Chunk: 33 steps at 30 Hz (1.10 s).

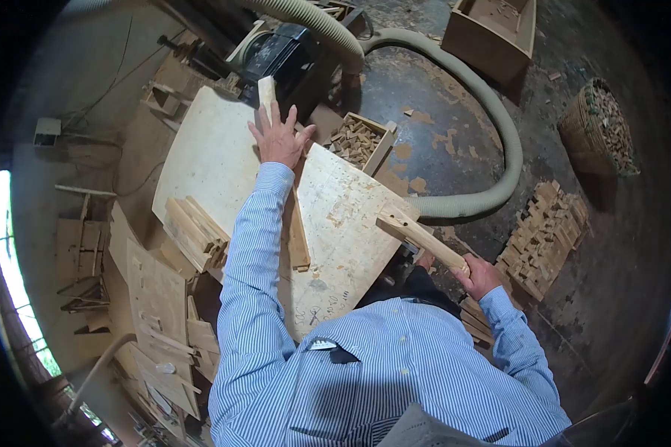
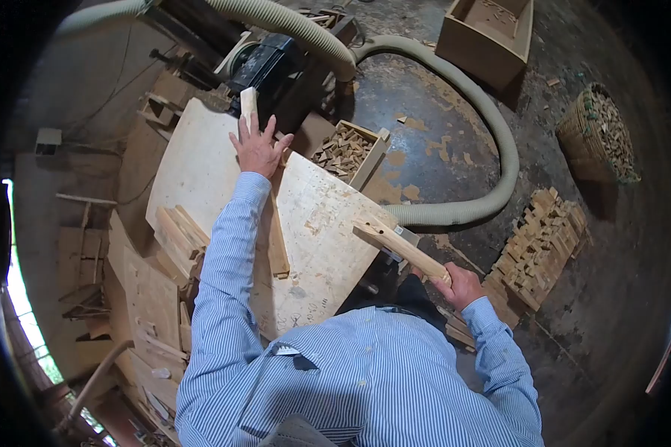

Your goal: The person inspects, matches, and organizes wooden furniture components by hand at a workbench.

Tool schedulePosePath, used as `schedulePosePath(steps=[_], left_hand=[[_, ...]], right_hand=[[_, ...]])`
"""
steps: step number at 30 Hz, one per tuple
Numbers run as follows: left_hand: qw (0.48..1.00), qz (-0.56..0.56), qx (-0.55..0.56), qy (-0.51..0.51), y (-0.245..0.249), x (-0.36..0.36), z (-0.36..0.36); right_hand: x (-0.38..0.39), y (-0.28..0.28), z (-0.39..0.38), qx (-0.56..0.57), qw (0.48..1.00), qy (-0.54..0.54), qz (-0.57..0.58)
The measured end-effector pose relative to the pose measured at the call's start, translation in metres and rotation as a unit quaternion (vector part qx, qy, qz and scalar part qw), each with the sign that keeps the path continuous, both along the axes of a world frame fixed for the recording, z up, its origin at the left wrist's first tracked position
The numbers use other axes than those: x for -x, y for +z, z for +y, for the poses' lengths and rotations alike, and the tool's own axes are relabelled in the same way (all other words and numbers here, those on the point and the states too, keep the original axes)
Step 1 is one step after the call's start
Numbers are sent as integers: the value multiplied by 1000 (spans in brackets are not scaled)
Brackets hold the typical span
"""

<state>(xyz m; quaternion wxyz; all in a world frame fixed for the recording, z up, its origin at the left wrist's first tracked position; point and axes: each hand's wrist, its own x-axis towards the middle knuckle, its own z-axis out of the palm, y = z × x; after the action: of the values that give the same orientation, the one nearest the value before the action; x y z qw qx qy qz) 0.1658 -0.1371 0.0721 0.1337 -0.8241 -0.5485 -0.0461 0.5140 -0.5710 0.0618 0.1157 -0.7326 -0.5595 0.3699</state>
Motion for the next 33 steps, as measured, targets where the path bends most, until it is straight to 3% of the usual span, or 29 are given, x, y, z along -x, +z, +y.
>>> schedulePosePath(steps=[6, 11, 15, 22, 26, 33], left_hand=[[987, -153, -27, -31, 17, -14, -33], [977, -213, -15, -4, 22, 3, -146], [972, -233, -19, 22, 41, 51, -218], [928, -235, -209, 201, 83, 167, -316], [896, -225, -245, 293, 62, 241, -340], [841, -389, -88, 366, 19, 305, -328]], right_hand=[[-9, 2, -4, -25, 1000, -10, 16], [-34, 11, 2, -35, 999, 21, 11], [-8, 2, -19, -107, 994, 5, 12], [8, -14, -51, -96, 995, 30, 11], [17, -20, -66, -89, 995, 39, -9], [15, -19, -69, -125, 991, 47, -18]])
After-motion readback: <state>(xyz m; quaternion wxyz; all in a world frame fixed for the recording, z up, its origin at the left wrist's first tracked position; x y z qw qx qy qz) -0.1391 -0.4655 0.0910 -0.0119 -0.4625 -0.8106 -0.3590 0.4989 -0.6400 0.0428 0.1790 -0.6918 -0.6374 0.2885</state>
